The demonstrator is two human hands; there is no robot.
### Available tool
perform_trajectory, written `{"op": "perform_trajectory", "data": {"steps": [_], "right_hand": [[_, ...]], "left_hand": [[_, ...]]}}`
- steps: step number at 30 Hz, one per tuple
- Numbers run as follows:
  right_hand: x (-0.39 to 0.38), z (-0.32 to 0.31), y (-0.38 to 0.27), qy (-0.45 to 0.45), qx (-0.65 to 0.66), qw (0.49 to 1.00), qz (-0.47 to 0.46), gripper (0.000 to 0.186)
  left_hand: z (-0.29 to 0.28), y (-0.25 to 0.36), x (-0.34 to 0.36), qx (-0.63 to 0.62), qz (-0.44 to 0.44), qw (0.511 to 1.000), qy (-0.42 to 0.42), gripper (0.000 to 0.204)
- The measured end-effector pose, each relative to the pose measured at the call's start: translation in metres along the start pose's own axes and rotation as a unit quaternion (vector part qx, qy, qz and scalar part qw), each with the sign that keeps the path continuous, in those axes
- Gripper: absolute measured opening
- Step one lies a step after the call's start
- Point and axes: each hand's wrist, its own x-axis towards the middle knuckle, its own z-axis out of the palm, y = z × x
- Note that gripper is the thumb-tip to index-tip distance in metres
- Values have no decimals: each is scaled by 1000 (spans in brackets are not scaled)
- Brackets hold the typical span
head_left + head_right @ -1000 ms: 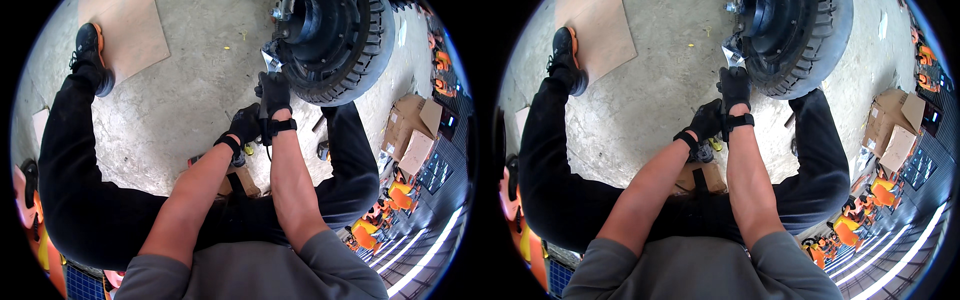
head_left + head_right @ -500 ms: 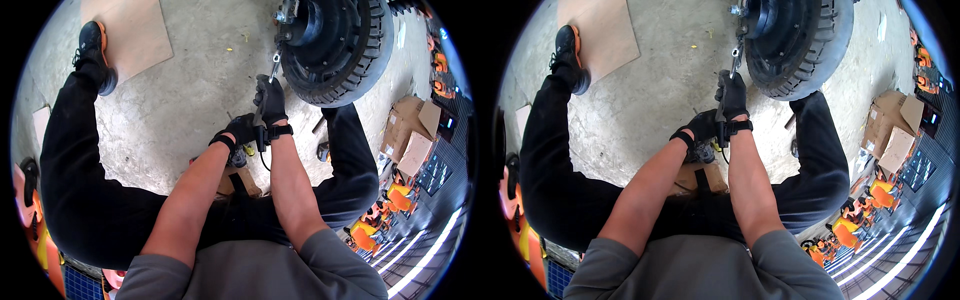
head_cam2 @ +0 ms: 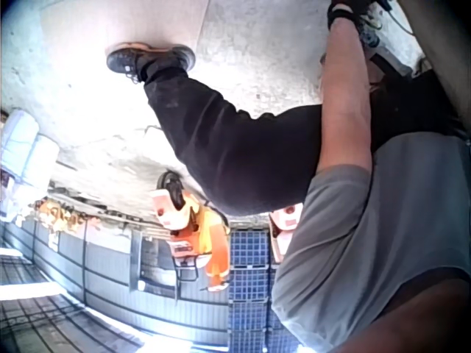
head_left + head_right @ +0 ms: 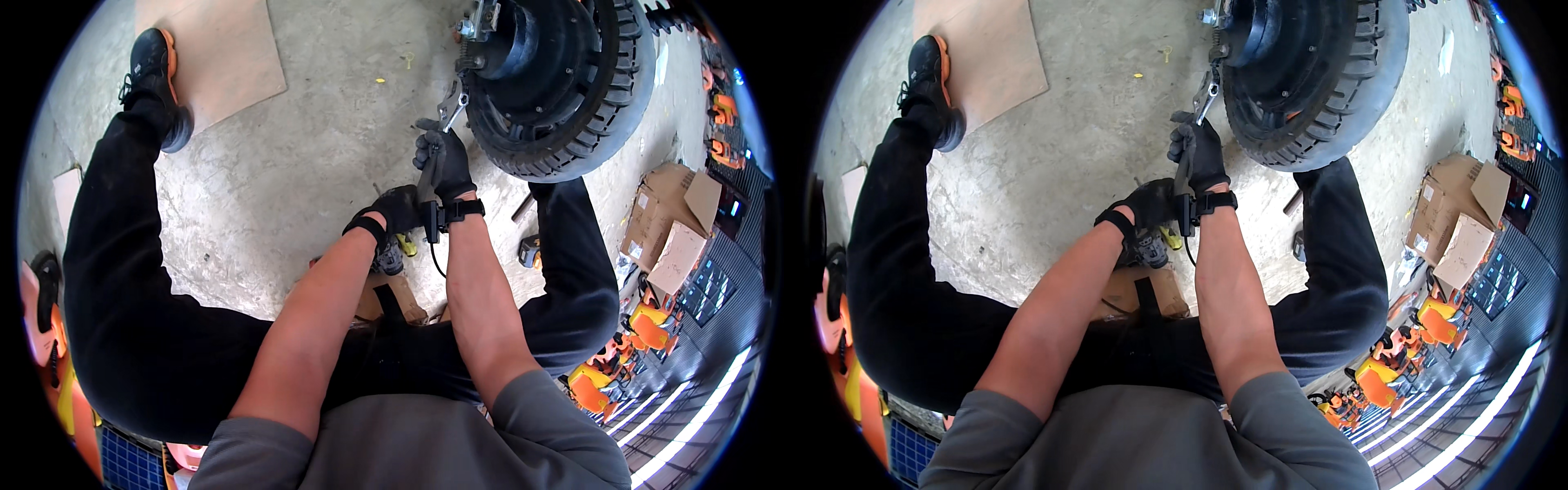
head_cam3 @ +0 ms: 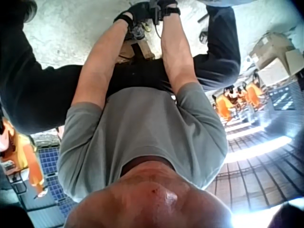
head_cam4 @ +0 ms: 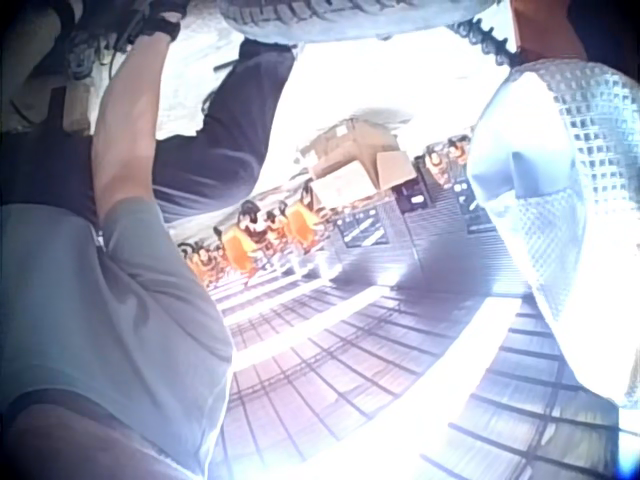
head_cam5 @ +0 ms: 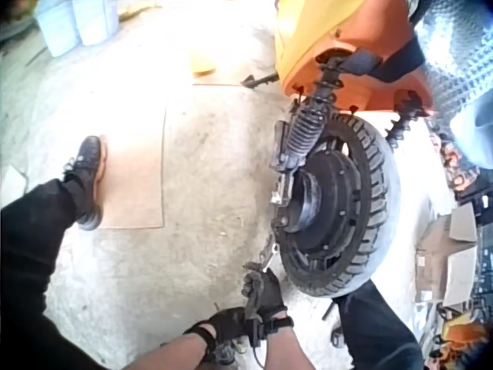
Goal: The person uses a wrench and a socket wrench to tighten and loosen bolts on the rear wheel assembly of an electric scooter. They alternate between using the tools and rotating the wheel by hand.
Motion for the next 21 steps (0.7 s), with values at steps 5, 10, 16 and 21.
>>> {"op": "perform_trajectory", "data": {"steps": [5,10,16,21], "right_hand": [[9,-2,0,-13,41,999,10,30],[17,-1,2,-16,58,998,15,31],[25,14,6,-7,56,998,-7,32],[27,16,8,-11,80,997,-12,33]], "left_hand": [[1,-5,5,17,-45,998,46,44],[-5,-4,2,14,-84,993,86,38],[-20,-12,-2,19,-102,986,132,38],[-26,-12,-2,19,-115,986,118,37]]}}
